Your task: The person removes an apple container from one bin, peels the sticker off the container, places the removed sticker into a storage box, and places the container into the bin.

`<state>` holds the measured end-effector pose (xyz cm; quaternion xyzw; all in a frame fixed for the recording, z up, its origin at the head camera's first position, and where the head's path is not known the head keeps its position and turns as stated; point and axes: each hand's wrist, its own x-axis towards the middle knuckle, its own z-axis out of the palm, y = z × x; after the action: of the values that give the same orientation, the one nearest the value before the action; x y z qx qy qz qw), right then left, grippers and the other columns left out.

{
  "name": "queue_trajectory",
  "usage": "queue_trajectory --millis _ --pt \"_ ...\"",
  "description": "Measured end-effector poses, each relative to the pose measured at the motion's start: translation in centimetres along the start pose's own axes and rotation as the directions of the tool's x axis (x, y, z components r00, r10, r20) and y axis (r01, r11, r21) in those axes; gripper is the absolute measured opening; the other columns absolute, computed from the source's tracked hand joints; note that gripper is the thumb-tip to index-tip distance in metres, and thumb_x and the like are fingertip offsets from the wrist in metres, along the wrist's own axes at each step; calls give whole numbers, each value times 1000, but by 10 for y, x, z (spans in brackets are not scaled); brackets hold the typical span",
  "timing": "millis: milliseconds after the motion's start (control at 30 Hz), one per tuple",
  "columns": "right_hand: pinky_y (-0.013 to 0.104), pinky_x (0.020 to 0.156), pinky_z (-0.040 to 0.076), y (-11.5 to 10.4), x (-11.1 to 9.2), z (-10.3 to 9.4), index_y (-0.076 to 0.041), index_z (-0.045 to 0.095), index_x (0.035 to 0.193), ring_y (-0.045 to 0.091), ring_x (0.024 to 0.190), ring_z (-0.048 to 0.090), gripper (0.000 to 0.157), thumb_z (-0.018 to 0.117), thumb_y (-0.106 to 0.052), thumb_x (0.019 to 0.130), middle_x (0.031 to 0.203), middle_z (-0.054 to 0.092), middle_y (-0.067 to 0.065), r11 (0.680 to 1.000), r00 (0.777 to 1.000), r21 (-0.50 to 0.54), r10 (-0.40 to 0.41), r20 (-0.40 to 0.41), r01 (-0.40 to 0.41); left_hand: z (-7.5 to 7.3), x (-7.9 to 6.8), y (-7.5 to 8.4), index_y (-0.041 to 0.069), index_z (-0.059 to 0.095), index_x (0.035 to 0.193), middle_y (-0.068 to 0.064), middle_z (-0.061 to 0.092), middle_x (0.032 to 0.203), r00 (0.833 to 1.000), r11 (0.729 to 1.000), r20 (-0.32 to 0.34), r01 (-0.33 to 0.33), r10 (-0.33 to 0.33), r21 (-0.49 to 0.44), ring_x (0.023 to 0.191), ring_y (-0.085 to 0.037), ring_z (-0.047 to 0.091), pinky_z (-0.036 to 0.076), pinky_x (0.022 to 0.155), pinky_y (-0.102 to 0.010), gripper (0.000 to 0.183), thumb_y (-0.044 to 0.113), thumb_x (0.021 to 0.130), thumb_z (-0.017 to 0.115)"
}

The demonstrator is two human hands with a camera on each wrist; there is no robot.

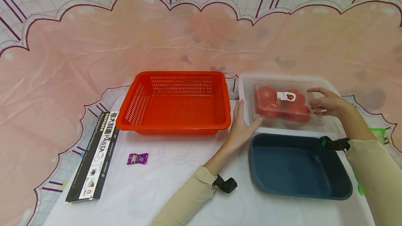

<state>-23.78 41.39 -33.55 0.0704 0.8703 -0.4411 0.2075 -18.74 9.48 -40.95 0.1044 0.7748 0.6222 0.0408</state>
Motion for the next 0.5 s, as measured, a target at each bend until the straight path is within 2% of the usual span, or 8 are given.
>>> queue_trajectory --millis 100,200,300,400,500 --pt "25 74 53 0 -5 -1 -9 11 152 5 80 56 68 49 -32 101 94 51 -10 1000 1000 -12 -9 -17 8 0 -1 0 27 13 156 10 8 164 1000 1000 1 9 -9 -4 146 -22 27 31 116 -53 87 42 87 63" --pt "23 70 51 0 -11 -1 -15 17 153 2 76 53 66 48 -38 100 86 50 -18 999 998 -20 -29 -60 27 1 -1 0 28 13 156 10 9 163 1000 1000 -4 12 -12 4 146 -22 28 32 116 -53 87 43 87 64" --pt "23 67 47 -2 -17 0 -17 20 155 3 73 47 66 48 -41 100 86 45 -17 997 989 -39 -70 -133 66 1 -1 0 26 14 156 8 10 164 1000 1000 -13 2 -2 19 146 -21 28 33 116 -51 87 41 87 64" --pt "23 67 43 -6 -25 5 -14 19 156 5 76 42 72 49 -46 98 96 40 -15 995 975 -58 -96 -201 86 1 0 -1 24 15 156 7 11 164 1000 1000 -21 -8 9 18 146 -22 28 32 117 -51 86 39 87 63" --pt "23 67 41 -12 -32 13 -20 23 155 8 77 40 72 49 -51 96 112 40 -6 995 954 -57 -98 -284 85 0 1 -1 24 15 156 8 10 164 1000 1000 -16 -7 7 6 146 -22 27 31 117 -52 86 39 87 63"
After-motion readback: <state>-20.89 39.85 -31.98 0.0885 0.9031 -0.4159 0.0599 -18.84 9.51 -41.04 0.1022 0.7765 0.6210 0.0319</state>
